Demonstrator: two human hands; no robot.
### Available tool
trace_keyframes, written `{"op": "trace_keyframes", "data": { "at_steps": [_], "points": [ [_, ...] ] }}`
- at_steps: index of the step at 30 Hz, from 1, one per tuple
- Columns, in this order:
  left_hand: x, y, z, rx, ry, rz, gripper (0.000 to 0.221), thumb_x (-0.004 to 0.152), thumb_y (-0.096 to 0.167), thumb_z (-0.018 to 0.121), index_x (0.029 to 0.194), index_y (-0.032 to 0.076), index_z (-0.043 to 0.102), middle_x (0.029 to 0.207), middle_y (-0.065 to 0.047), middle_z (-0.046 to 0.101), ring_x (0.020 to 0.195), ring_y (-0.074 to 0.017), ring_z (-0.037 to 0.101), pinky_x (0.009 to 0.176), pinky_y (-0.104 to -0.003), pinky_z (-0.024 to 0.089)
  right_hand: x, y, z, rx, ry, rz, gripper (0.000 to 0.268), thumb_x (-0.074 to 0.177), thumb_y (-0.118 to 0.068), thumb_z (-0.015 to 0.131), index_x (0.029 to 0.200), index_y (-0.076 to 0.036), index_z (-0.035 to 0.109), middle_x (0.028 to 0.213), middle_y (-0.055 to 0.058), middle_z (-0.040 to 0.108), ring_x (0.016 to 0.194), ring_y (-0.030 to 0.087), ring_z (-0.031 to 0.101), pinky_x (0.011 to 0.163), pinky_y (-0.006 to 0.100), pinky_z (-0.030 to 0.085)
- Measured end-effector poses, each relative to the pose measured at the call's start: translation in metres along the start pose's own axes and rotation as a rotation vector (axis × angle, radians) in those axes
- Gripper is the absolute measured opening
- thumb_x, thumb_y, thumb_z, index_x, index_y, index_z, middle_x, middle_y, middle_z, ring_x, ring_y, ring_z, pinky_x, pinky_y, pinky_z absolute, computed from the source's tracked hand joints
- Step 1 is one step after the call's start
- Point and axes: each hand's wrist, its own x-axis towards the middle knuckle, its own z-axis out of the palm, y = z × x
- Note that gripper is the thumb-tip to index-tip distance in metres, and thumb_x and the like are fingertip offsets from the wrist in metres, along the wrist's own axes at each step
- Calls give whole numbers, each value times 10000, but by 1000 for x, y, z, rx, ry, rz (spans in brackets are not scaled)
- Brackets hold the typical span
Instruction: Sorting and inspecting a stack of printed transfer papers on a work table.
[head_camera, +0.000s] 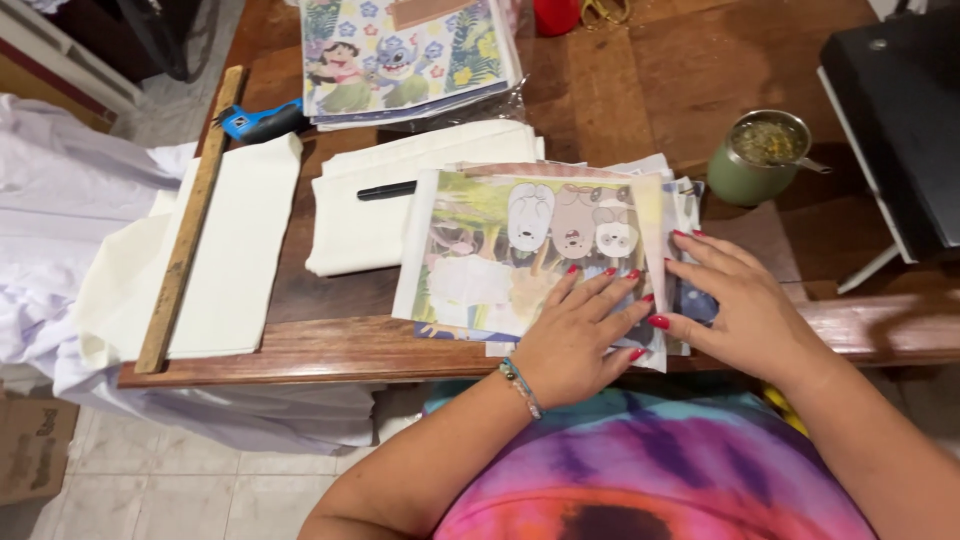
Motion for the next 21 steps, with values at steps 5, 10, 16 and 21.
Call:
{"op": "trace_keyframes", "data": {
  "at_steps": [5,10,16,21],
  "points": [
    [-3,-4,3,-41,37,11,591,911,446,681,1432,186,578,1560,-76,522,1434,-325,497,1224,-588,314,0,-4,1,-36,-53,86,832,705,-539,799,1396,-115,612,1593,113,489,1456,314,436,1201,453,326],
    [-4,-13,5,-173,3,-8,649,920,409,679,1509,199,503,1601,-75,494,1476,-329,468,1265,-562,265,1,-8,-2,-41,-20,80,848,707,-552,797,1390,-83,614,1566,134,516,1432,329,463,1200,462,344],
    [-4,-16,12,-193,51,-8,643,899,394,727,1480,196,534,1559,-80,544,1438,-321,508,1249,-540,300,-1,-23,-19,181,99,99,561,862,-367,708,1351,-97,656,1468,146,614,1347,294,566,1156,429,389],
    [-2,-16,12,-192,36,-7,623,868,345,746,1441,170,573,1523,-99,559,1405,-331,503,1230,-538,285,5,-37,-39,520,536,446,592,969,-43,604,1491,90,358,1502,302,436,1418,400,450,1170,470,398]
  ]
}}
